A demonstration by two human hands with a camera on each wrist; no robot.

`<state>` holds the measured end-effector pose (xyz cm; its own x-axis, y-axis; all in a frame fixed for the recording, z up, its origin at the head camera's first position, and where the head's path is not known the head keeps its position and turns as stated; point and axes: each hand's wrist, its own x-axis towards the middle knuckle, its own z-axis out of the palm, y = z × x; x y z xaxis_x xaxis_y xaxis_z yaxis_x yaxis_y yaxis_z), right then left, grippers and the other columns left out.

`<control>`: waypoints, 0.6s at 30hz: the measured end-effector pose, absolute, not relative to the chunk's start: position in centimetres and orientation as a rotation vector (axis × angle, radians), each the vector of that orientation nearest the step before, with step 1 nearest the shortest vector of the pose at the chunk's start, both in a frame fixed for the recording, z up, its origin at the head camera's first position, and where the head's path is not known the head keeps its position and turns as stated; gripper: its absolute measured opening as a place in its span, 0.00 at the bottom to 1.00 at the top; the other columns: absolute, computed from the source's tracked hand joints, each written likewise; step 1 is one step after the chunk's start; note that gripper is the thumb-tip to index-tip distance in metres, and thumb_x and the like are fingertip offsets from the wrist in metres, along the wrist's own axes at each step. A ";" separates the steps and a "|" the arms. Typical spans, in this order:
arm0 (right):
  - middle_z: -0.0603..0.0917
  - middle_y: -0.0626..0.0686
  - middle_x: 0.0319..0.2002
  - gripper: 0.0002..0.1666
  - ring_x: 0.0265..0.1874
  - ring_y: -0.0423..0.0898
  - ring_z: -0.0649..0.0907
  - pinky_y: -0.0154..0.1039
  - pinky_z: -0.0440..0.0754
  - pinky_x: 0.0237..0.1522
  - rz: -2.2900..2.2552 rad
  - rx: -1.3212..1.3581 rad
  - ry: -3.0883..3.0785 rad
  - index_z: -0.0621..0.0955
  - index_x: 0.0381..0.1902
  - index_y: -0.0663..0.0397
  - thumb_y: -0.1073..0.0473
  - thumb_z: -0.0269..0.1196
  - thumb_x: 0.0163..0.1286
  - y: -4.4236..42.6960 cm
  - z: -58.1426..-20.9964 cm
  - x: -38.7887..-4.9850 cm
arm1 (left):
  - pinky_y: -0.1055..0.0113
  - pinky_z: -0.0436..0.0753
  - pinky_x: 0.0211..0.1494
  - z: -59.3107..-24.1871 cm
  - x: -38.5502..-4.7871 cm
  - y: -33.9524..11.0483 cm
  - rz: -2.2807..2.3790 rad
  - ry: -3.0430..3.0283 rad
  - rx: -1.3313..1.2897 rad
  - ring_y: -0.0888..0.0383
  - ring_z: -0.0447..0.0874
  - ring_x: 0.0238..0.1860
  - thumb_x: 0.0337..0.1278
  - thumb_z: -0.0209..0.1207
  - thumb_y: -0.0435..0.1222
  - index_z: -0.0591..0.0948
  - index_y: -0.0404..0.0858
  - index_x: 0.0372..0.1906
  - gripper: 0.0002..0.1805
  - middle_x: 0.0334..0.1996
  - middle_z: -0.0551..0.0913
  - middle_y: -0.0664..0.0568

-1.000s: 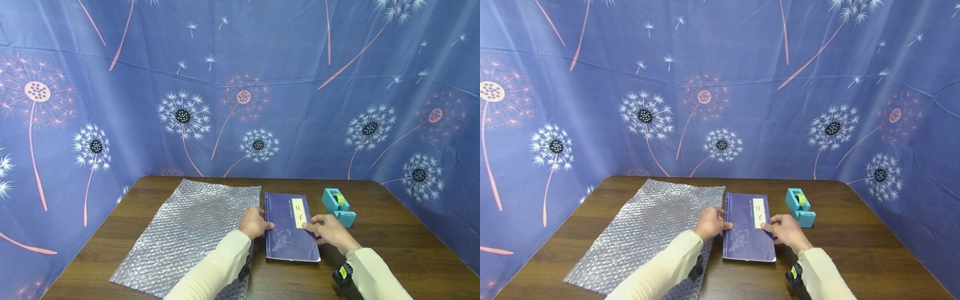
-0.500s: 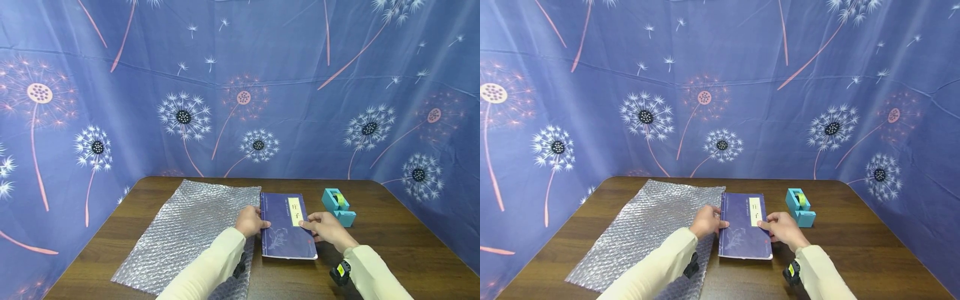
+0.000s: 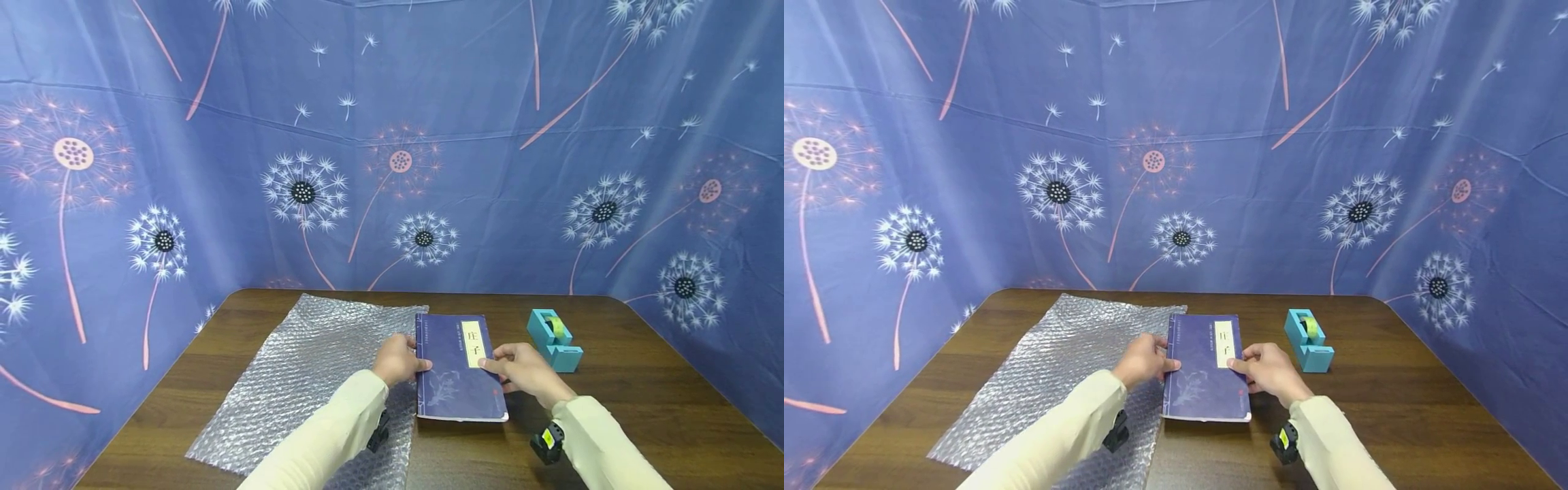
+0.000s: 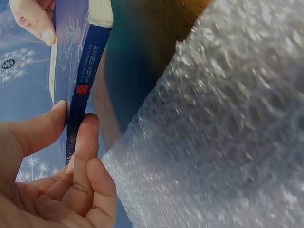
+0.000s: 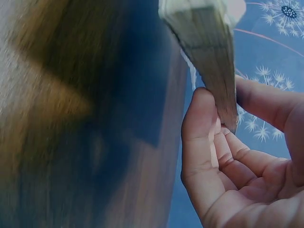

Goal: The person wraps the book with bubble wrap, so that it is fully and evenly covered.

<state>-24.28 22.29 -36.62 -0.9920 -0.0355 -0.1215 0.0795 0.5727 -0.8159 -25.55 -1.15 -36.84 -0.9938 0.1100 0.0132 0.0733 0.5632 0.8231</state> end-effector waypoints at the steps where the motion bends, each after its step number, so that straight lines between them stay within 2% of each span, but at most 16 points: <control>1: 0.79 0.57 0.33 0.27 0.29 0.47 0.78 0.43 0.87 0.33 -1.400 0.033 2.673 0.75 0.55 0.77 0.58 0.67 0.70 22.1 -36.6 -24.2 | 0.67 0.83 0.26 -36.8 -25.5 -1.3 1.444 2.737 0.160 0.47 0.89 0.24 0.49 0.75 0.28 0.80 0.21 0.50 0.24 0.21 0.85 0.45; 7: 0.81 0.58 0.35 0.25 0.32 0.49 0.80 0.45 0.88 0.34 -1.426 -0.006 2.654 0.75 0.53 0.77 0.59 0.67 0.70 21.0 -36.2 -24.4 | 0.66 0.83 0.27 -36.7 -25.4 -2.5 1.415 2.752 0.143 0.47 0.89 0.24 0.51 0.74 0.28 0.80 0.22 0.50 0.23 0.21 0.85 0.44; 12: 0.80 0.57 0.32 0.22 0.29 0.47 0.79 0.44 0.88 0.33 -1.427 0.002 2.651 0.77 0.51 0.75 0.60 0.68 0.69 19.9 -36.2 -24.6 | 0.62 0.85 0.31 -36.5 -25.4 -3.4 1.414 2.743 0.113 0.46 0.89 0.25 0.51 0.74 0.29 0.81 0.22 0.51 0.23 0.21 0.85 0.45; 18: 0.78 0.56 0.31 0.23 0.27 0.47 0.78 0.43 0.88 0.32 -1.435 -0.013 2.641 0.76 0.51 0.75 0.60 0.68 0.70 18.7 -36.2 -25.0 | 0.61 0.86 0.31 -36.5 -25.5 -4.5 1.438 2.736 0.085 0.47 0.88 0.23 0.52 0.73 0.27 0.80 0.21 0.52 0.24 0.23 0.85 0.44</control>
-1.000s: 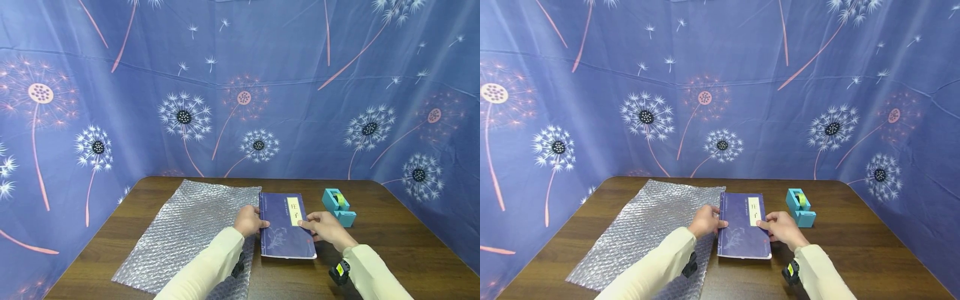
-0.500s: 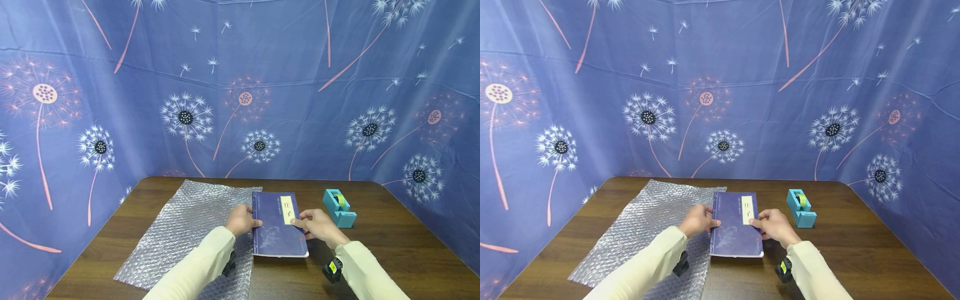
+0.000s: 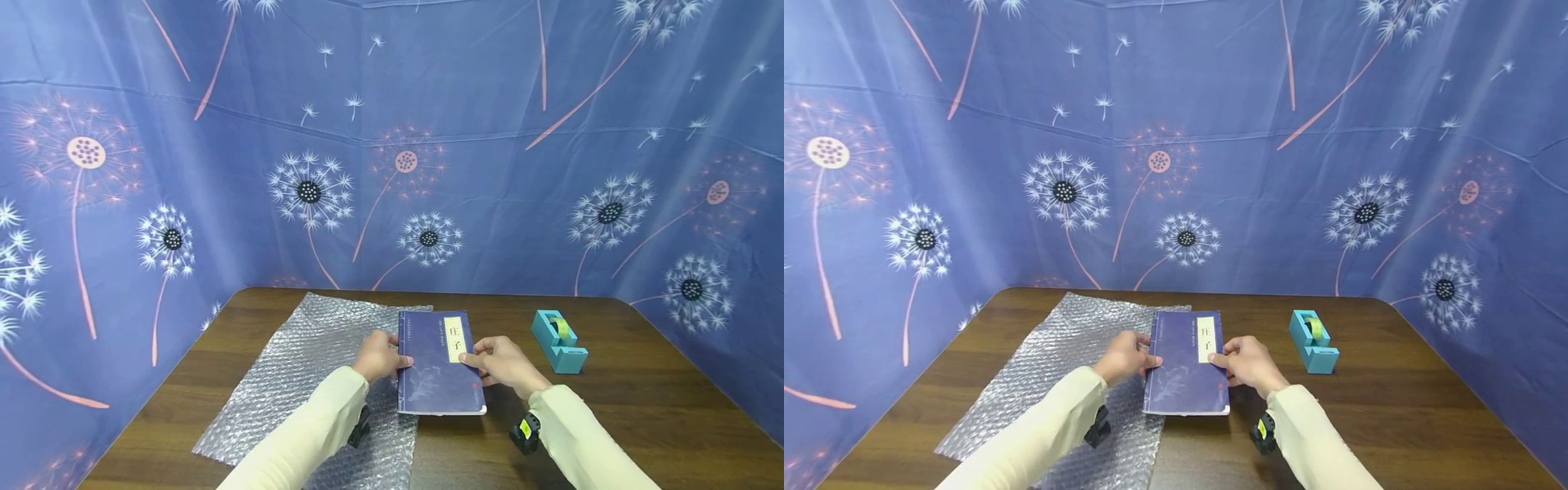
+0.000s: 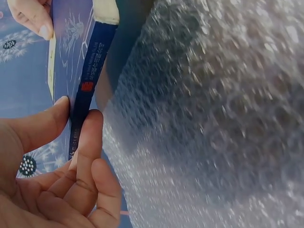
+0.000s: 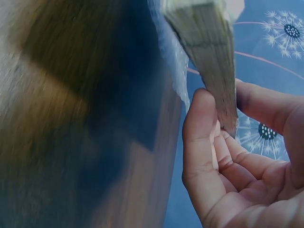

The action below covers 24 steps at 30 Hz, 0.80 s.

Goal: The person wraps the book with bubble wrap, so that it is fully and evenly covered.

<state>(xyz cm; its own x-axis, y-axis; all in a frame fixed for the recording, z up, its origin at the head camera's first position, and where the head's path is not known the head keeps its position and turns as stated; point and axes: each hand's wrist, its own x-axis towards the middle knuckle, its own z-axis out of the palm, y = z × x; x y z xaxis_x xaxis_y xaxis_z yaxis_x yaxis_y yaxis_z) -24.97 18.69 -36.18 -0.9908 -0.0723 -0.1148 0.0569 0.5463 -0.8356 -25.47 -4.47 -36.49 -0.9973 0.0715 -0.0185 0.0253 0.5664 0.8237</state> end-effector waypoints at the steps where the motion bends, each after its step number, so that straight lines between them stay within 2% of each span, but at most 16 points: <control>1: 0.78 0.56 0.30 0.23 0.27 0.47 0.78 0.43 0.88 0.32 -1.436 -0.018 2.639 0.76 0.51 0.75 0.60 0.68 0.70 18.5 -36.2 -25.0 | 0.62 0.86 0.31 -36.5 -25.5 -4.7 1.429 2.741 0.076 0.47 0.88 0.24 0.52 0.73 0.28 0.80 0.21 0.52 0.24 0.23 0.85 0.45; 8: 0.79 0.57 0.31 0.20 0.28 0.48 0.79 0.45 0.88 0.33 -1.451 -0.055 2.628 0.77 0.48 0.75 0.62 0.68 0.70 17.0 -36.0 -25.3 | 0.60 0.85 0.34 -36.3 -25.5 -6.1 1.392 2.751 0.051 0.46 0.88 0.24 0.54 0.72 0.29 0.79 0.21 0.54 0.24 0.19 0.84 0.46; 15: 0.79 0.57 0.31 0.19 0.28 0.49 0.80 0.46 0.88 0.33 -1.434 -0.060 2.633 0.77 0.48 0.74 0.61 0.68 0.70 15.8 -36.0 -25.6 | 0.61 0.85 0.33 -36.4 -25.7 -7.4 1.391 2.740 0.029 0.55 0.83 0.19 0.54 0.72 0.28 0.79 0.21 0.56 0.25 0.21 0.84 0.48; 18: 0.79 0.58 0.32 0.19 0.29 0.49 0.80 0.47 0.88 0.34 -1.443 -0.063 2.624 0.77 0.48 0.74 0.62 0.68 0.70 15.3 -36.0 -25.7 | 0.61 0.85 0.34 -36.3 -25.8 -7.9 1.391 2.732 0.024 0.55 0.82 0.19 0.55 0.72 0.28 0.78 0.21 0.56 0.26 0.22 0.85 0.47; 24: 0.79 0.58 0.31 0.17 0.28 0.49 0.80 0.48 0.88 0.34 -1.471 -0.083 2.605 0.77 0.46 0.73 0.63 0.68 0.70 14.1 -36.1 -25.8 | 0.55 0.86 0.45 -35.9 -25.6 -9.0 1.318 2.756 -0.026 0.52 0.86 0.24 0.56 0.71 0.30 0.78 0.23 0.58 0.27 0.23 0.85 0.48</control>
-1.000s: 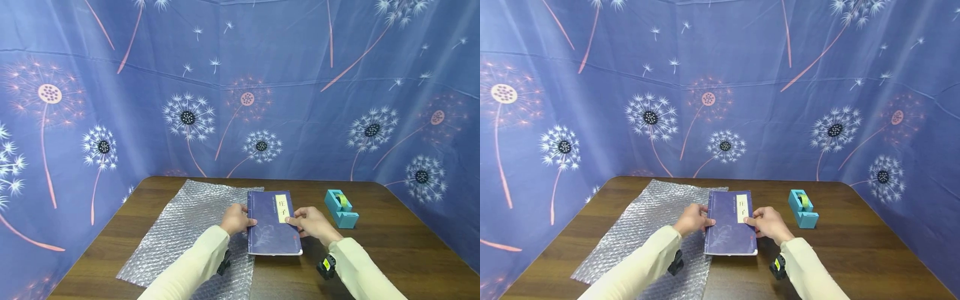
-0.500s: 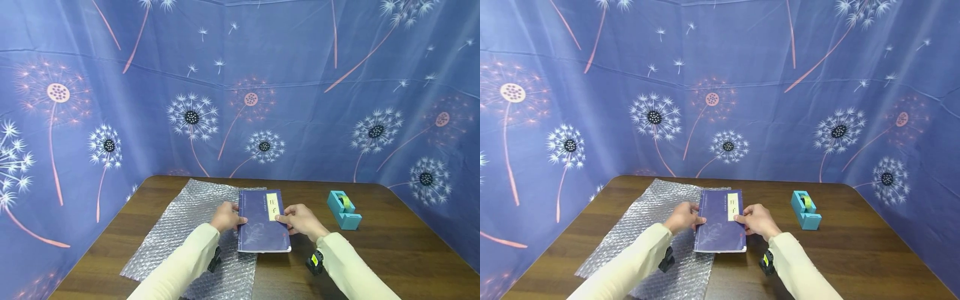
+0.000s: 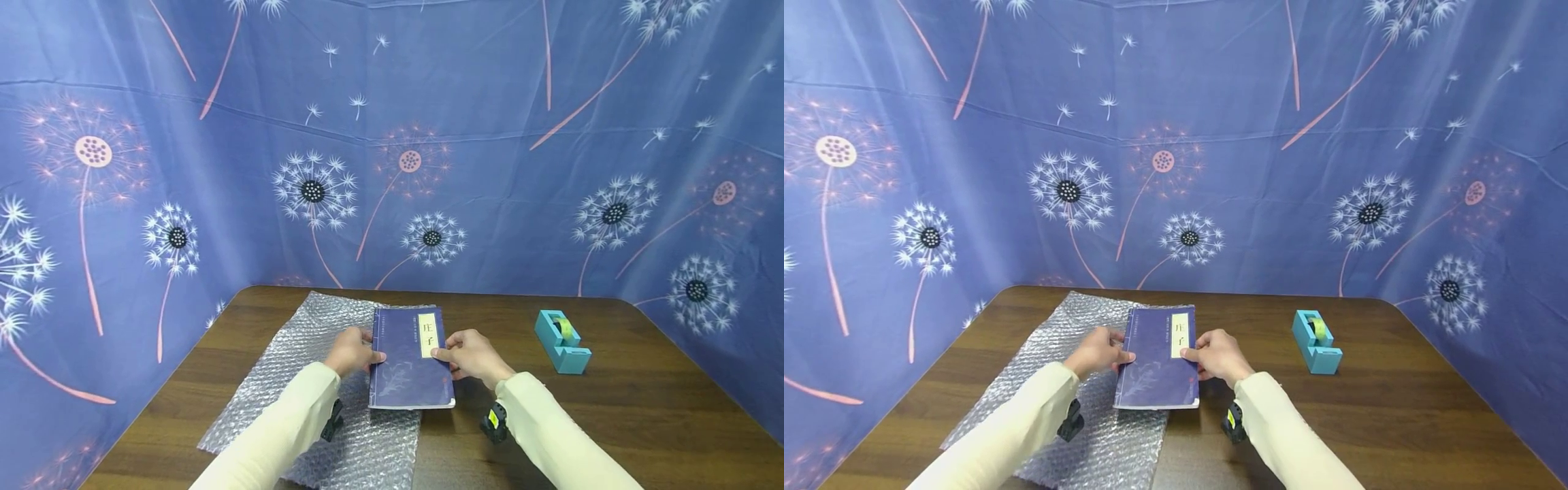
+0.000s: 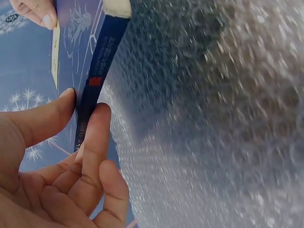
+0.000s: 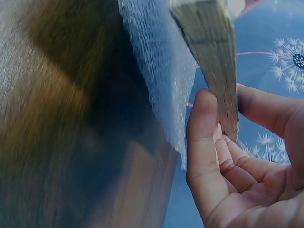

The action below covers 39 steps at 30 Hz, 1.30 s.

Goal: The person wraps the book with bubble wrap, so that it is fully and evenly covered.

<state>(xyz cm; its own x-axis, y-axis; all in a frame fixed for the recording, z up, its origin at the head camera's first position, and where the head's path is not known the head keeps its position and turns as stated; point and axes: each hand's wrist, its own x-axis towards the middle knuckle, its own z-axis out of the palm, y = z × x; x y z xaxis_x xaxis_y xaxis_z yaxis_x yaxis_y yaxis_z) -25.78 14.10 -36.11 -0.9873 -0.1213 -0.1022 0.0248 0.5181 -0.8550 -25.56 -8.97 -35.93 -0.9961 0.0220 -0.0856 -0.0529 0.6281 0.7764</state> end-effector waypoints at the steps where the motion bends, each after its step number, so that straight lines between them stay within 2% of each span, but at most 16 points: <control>1: 0.79 0.58 0.31 0.17 0.27 0.49 0.80 0.47 0.88 0.33 -1.473 -0.084 2.605 0.78 0.46 0.73 0.63 0.68 0.70 13.9 -36.1 -25.8 | 0.54 0.86 0.46 -35.8 -25.5 -9.2 1.304 2.757 -0.035 0.52 0.87 0.25 0.56 0.71 0.30 0.77 0.23 0.58 0.27 0.23 0.85 0.48; 9: 0.78 0.57 0.28 0.14 0.25 0.47 0.80 0.45 0.88 0.30 -1.510 -0.087 2.578 0.78 0.41 0.71 0.64 0.69 0.68 12.2 -36.4 -26.0 | 0.53 0.85 0.49 -35.9 -25.6 -10.7 1.278 2.765 -0.064 0.53 0.87 0.24 0.55 0.72 0.31 0.78 0.22 0.57 0.26 0.24 0.85 0.47; 16: 0.75 0.54 0.25 0.12 0.23 0.46 0.78 0.44 0.88 0.29 -1.516 -0.102 2.567 0.77 0.34 0.67 0.64 0.69 0.68 10.7 -36.5 -26.2 | 0.55 0.86 0.45 -35.5 -25.7 -12.0 1.270 2.758 -0.119 0.56 0.85 0.23 0.55 0.72 0.30 0.78 0.22 0.56 0.26 0.29 0.85 0.46; 20: 0.74 0.54 0.26 0.11 0.23 0.46 0.78 0.43 0.88 0.29 -1.530 -0.113 2.554 0.76 0.33 0.66 0.65 0.69 0.68 9.8 -36.7 -26.3 | 0.57 0.87 0.44 -35.3 -25.7 -12.8 1.260 2.756 -0.137 0.55 0.85 0.24 0.55 0.72 0.30 0.78 0.21 0.57 0.27 0.30 0.85 0.45; 27: 0.70 0.49 0.17 0.23 0.19 0.44 0.78 0.44 0.88 0.29 -1.513 -0.171 2.551 0.67 0.19 0.55 0.64 0.68 0.69 8.2 -36.7 -26.4 | 0.55 0.86 0.47 -35.5 -25.9 -14.2 1.213 2.771 -0.134 0.55 0.86 0.24 0.56 0.71 0.29 0.80 0.22 0.52 0.21 0.30 0.85 0.45; 34: 0.78 0.54 0.22 0.19 0.21 0.45 0.82 0.43 0.89 0.31 -1.515 -0.207 2.526 0.71 0.22 0.57 0.64 0.67 0.70 7.0 -37.0 -26.1 | 0.50 0.84 0.52 -35.8 -26.0 -15.4 1.156 2.790 -0.114 0.52 0.86 0.26 0.55 0.71 0.29 0.79 0.20 0.53 0.23 0.35 0.86 0.41; 39: 0.81 0.58 0.29 0.11 0.24 0.47 0.84 0.43 0.89 0.32 -1.517 -0.222 2.517 0.78 0.29 0.65 0.65 0.67 0.70 6.3 -37.2 -26.0 | 0.50 0.84 0.52 -36.0 -26.2 -16.2 1.084 2.823 -0.095 0.51 0.87 0.26 0.56 0.71 0.30 0.79 0.19 0.54 0.25 0.33 0.86 0.42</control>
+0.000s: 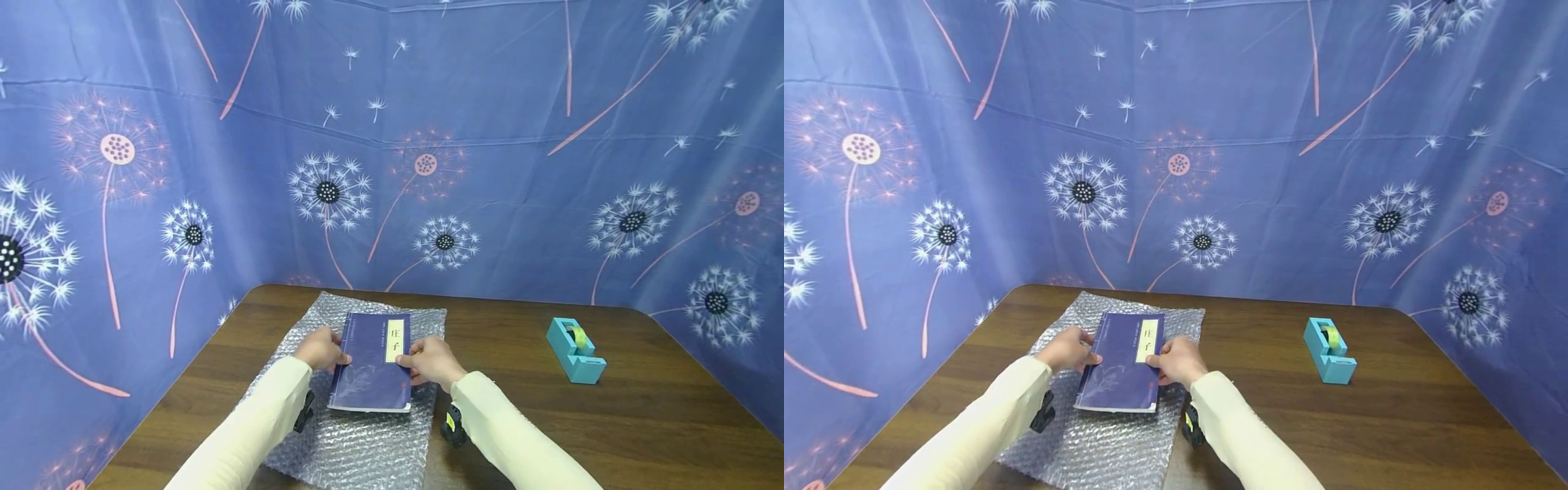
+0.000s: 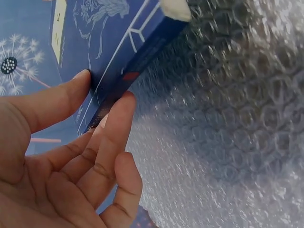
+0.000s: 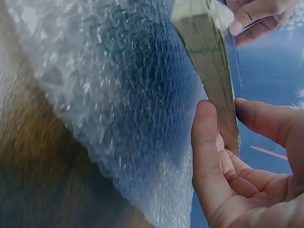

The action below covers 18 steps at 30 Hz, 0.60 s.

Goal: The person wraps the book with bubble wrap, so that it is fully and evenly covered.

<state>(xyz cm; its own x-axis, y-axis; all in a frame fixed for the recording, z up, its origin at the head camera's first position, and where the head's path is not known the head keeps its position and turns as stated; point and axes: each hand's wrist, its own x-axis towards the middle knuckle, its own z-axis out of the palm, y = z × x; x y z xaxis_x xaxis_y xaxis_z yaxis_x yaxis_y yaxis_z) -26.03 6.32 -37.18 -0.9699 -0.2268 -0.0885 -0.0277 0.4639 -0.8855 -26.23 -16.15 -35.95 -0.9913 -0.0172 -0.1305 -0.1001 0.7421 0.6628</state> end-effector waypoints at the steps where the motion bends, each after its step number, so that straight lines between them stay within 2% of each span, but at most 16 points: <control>1: 0.81 0.58 0.29 0.10 0.24 0.47 0.84 0.43 0.89 0.33 -1.521 -0.223 2.511 0.79 0.30 0.66 0.66 0.67 0.70 6.2 -37.2 -26.1 | 0.50 0.85 0.51 -36.0 -26.2 -16.3 1.077 2.828 -0.105 0.51 0.87 0.26 0.55 0.72 0.30 0.79 0.19 0.54 0.25 0.34 0.86 0.41; 4: 0.81 0.59 0.29 0.08 0.25 0.47 0.84 0.43 0.89 0.34 -1.549 -0.233 2.478 0.80 0.35 0.71 0.68 0.67 0.69 5.8 -37.4 -26.2 | 0.51 0.85 0.50 -36.1 -26.3 -16.5 1.070 2.839 -0.120 0.51 0.87 0.26 0.55 0.72 0.30 0.79 0.19 0.55 0.25 0.38 0.86 0.37; 7: 0.83 0.59 0.30 0.10 0.26 0.47 0.84 0.42 0.89 0.35 -1.580 -0.256 2.442 0.81 0.42 0.77 0.70 0.67 0.68 5.5 -37.8 -26.4 | 0.54 0.86 0.47 -36.2 -26.3 -16.7 1.057 2.857 -0.111 0.51 0.87 0.25 0.55 0.72 0.29 0.79 0.19 0.55 0.25 0.42 0.86 0.35; 11: 0.83 0.60 0.30 0.09 0.27 0.47 0.85 0.42 0.89 0.35 -1.586 -0.265 2.426 0.80 0.40 0.79 0.73 0.66 0.66 5.2 -38.4 -26.6 | 0.59 0.85 0.38 -36.5 -26.4 -16.9 1.033 2.887 -0.074 0.51 0.86 0.23 0.53 0.72 0.28 0.82 0.21 0.48 0.20 0.32 0.87 0.40; 14: 0.82 0.59 0.30 0.14 0.28 0.47 0.83 0.41 0.89 0.34 -1.565 -0.248 2.444 0.78 0.43 0.82 0.73 0.67 0.64 4.9 -38.7 -26.6 | 0.63 0.82 0.33 -36.8 -26.5 -17.0 1.010 2.900 -0.067 0.53 0.85 0.22 0.51 0.72 0.28 0.84 0.25 0.42 0.14 0.24 0.84 0.46; 18: 0.80 0.57 0.28 0.17 0.26 0.45 0.81 0.38 0.88 0.30 -1.461 -0.260 2.515 0.79 0.47 0.80 0.72 0.68 0.63 4.6 -38.8 -26.6 | 0.65 0.80 0.30 -36.9 -26.4 -17.0 0.972 2.916 -0.074 0.54 0.85 0.21 0.48 0.72 0.27 0.85 0.28 0.37 0.10 0.22 0.84 0.48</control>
